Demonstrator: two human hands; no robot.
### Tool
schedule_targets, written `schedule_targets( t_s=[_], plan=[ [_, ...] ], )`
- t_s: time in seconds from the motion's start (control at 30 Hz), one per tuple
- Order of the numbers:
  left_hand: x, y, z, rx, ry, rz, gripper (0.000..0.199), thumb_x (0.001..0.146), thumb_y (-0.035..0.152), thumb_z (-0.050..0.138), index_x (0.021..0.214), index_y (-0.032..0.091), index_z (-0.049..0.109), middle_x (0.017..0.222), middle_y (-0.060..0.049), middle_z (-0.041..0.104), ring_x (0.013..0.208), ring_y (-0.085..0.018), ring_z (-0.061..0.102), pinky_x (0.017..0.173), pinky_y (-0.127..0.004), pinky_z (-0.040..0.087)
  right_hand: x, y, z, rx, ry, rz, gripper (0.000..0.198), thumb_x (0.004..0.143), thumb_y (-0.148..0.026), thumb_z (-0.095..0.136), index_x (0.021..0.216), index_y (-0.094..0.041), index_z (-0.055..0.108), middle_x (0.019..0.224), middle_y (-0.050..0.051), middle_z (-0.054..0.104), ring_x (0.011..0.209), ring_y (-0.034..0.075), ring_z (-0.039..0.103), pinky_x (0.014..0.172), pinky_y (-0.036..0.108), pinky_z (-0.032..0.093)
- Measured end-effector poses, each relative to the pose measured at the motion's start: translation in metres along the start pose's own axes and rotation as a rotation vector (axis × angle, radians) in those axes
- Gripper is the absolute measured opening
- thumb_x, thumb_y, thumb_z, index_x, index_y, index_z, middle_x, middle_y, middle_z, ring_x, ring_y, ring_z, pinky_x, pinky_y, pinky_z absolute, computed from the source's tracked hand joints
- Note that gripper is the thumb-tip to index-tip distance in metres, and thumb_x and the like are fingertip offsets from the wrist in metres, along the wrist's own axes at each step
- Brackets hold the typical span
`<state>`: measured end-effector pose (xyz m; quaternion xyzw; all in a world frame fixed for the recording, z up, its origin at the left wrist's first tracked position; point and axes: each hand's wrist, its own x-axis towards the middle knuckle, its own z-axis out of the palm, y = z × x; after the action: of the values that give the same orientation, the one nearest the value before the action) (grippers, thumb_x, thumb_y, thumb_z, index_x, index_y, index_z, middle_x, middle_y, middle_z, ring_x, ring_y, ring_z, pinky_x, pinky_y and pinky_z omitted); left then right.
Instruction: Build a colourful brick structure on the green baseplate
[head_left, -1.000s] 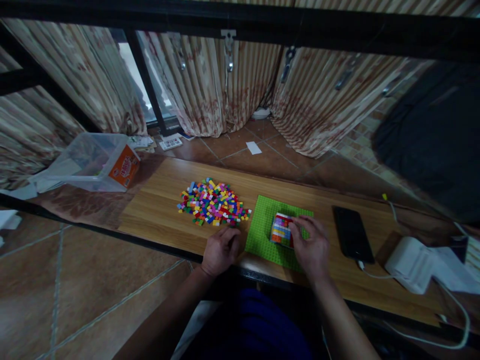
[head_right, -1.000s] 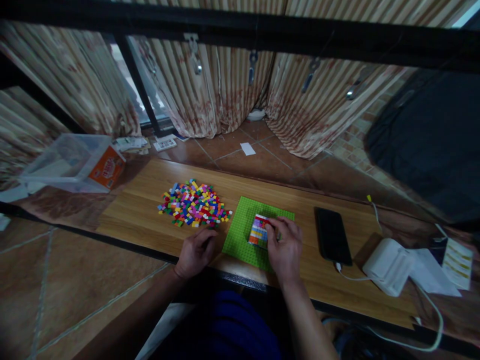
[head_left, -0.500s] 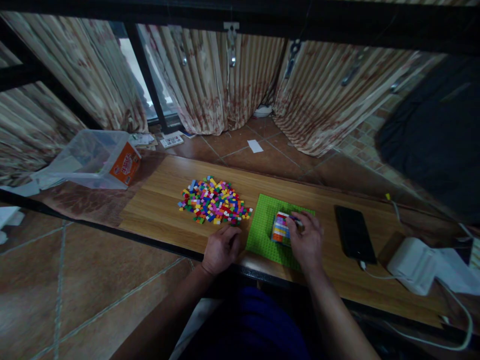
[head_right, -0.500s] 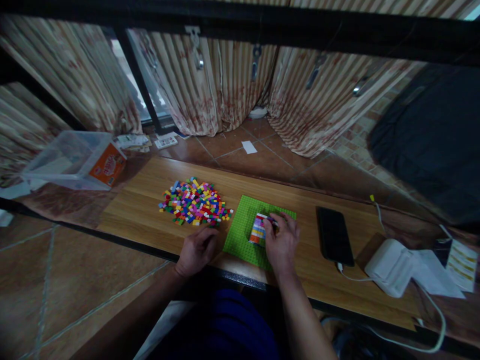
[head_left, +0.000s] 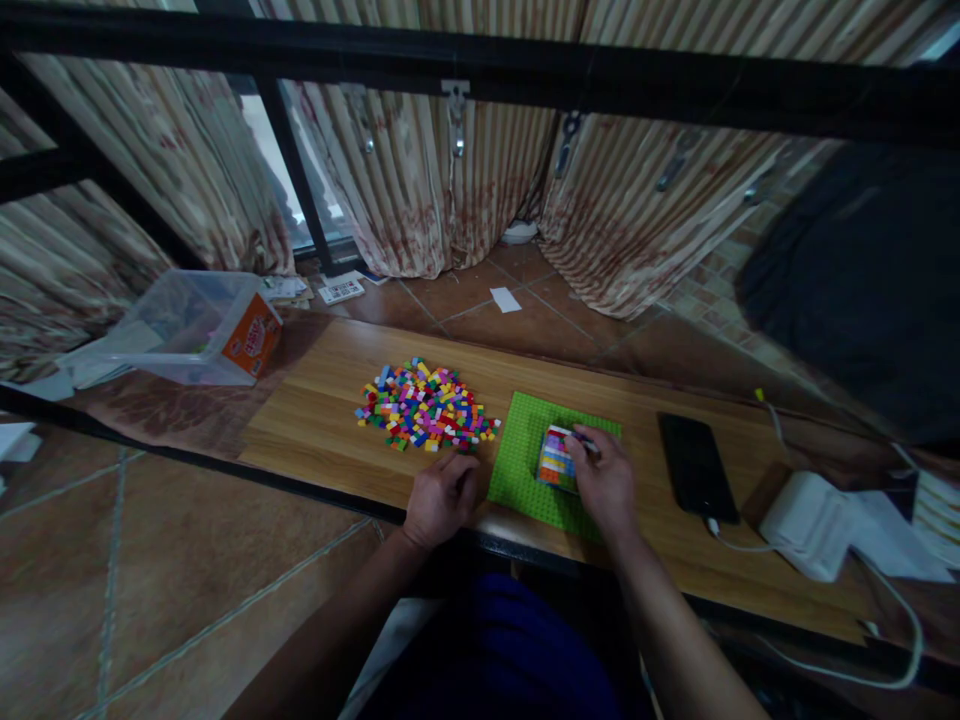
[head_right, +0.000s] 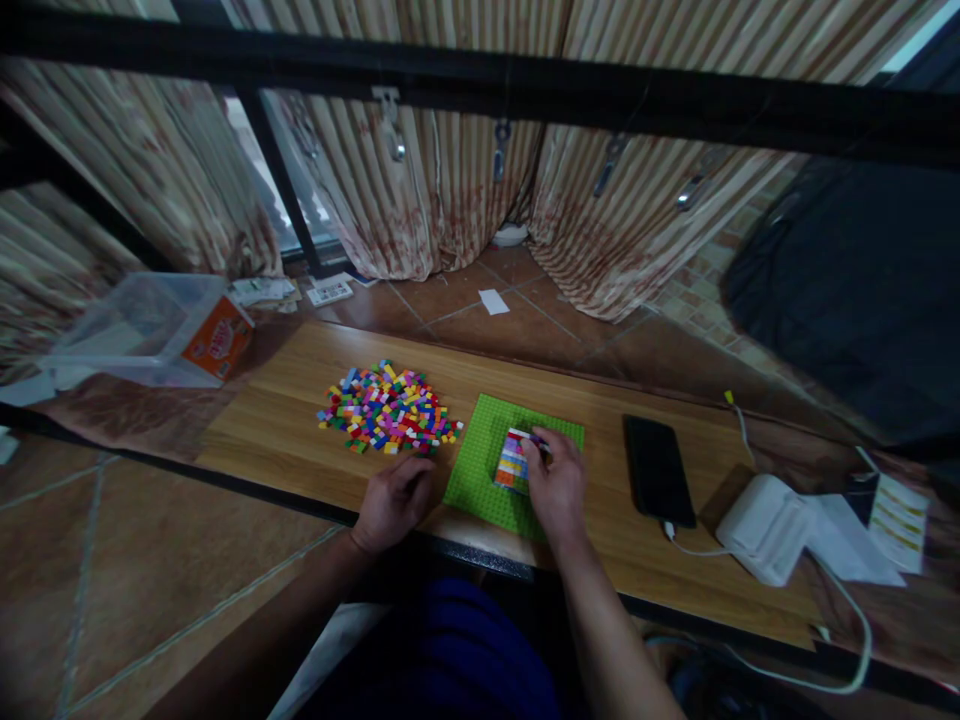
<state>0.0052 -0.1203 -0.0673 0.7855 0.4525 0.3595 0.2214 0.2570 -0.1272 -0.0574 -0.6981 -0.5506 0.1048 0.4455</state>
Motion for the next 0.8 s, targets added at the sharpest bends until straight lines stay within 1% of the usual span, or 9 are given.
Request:
schedule_targets(
  t_s=[0.07, 0.13, 0.23, 0.3, 0.4, 0.63, 0.73, 0.8],
  plan=[
    [0.000, 0.000, 0.000, 0.001, -0.002, -0.004, 0.014, 0.088, 0.014, 0.049, 0.093, 0.021, 0.061, 0.086, -0.004, 0.066, 0.080, -0.016, 0.065, 0.071, -0.025, 0.051, 0.000, 0.000, -0.006, -0.010, 0.009, -0.018, 0.041, 0.090, -0.050, 0.049, 0.107, -0.017, 0.067, 0.105, 0.012, 0.066, 0.098, 0.024, 0.061, 0.091, 0.044, 0.047],
    [0.000, 0.000, 0.000, 0.004, -0.003, 0.001, 0.015, 0.088, 0.013, 0.049, 0.093, 0.021, 0.061, 0.086, -0.004, 0.066, 0.080, -0.015, 0.065, 0.071, -0.025, 0.050, -0.001, -0.001, -0.011, -0.046, -0.013, -0.081, 0.044, 0.090, -0.051, 0.049, 0.114, -0.017, 0.064, 0.113, 0.013, 0.064, 0.106, 0.026, 0.059, 0.095, 0.046, 0.045],
    [0.000, 0.000, -0.001, -0.002, -0.005, 0.018, 0.016, 0.088, 0.013, 0.048, 0.094, 0.021, 0.060, 0.086, -0.003, 0.066, 0.079, -0.015, 0.064, 0.070, -0.024, 0.050, -0.005, -0.003, -0.014, -0.158, -0.141, -0.216, 0.057, 0.082, -0.056, 0.059, 0.127, -0.019, 0.057, 0.128, 0.014, 0.057, 0.121, 0.030, 0.050, 0.103, 0.049, 0.040],
    [0.000, 0.001, -0.001, -0.012, -0.004, 0.023, 0.017, 0.088, 0.013, 0.048, 0.096, 0.021, 0.060, 0.085, -0.003, 0.065, 0.078, -0.015, 0.064, 0.069, -0.024, 0.050, -0.008, -0.005, -0.014, -0.246, -0.229, -0.277, 0.070, 0.075, -0.056, 0.067, 0.133, -0.020, 0.052, 0.134, 0.014, 0.053, 0.124, 0.032, 0.046, 0.105, 0.051, 0.037],
    [0.000, 0.001, -0.001, -0.017, 0.010, 0.029, 0.017, 0.089, 0.013, 0.047, 0.096, 0.021, 0.060, 0.084, -0.004, 0.065, 0.077, -0.015, 0.064, 0.069, -0.025, 0.050, -0.009, -0.004, -0.015, -0.317, -0.304, -0.326, 0.077, 0.072, -0.052, 0.072, 0.138, -0.021, 0.046, 0.134, 0.014, 0.052, 0.123, 0.033, 0.046, 0.105, 0.052, 0.036],
    [-0.003, 0.000, 0.002, -0.035, 0.049, 0.033, 0.016, 0.088, 0.014, 0.047, 0.094, 0.021, 0.060, 0.082, -0.004, 0.064, 0.074, -0.015, 0.064, 0.068, -0.025, 0.051, 0.002, 0.012, -0.027, -0.317, -0.436, -0.382, 0.079, 0.074, -0.046, 0.071, 0.143, -0.026, 0.038, 0.136, 0.011, 0.053, 0.123, 0.032, 0.047, 0.102, 0.050, 0.039],
    [-0.005, -0.001, 0.003, -0.073, 0.100, 0.024, 0.017, 0.089, 0.014, 0.046, 0.097, 0.021, 0.059, 0.084, -0.004, 0.066, 0.077, -0.015, 0.065, 0.069, -0.025, 0.052, 0.006, 0.015, -0.033, -0.328, -0.458, -0.421, 0.084, 0.072, -0.048, 0.073, 0.144, -0.025, 0.037, 0.136, 0.012, 0.052, 0.125, 0.033, 0.045, 0.104, 0.052, 0.037],
    [-0.006, -0.001, 0.003, -0.100, 0.149, 0.012, 0.017, 0.090, 0.014, 0.046, 0.100, 0.020, 0.058, 0.089, -0.005, 0.067, 0.082, -0.015, 0.065, 0.073, -0.026, 0.052, 0.005, 0.008, -0.032, -0.336, -0.440, -0.454, 0.084, 0.072, -0.052, 0.073, 0.143, -0.024, 0.040, 0.137, 0.013, 0.052, 0.127, 0.034, 0.043, 0.105, 0.053, 0.036]
  ],
)
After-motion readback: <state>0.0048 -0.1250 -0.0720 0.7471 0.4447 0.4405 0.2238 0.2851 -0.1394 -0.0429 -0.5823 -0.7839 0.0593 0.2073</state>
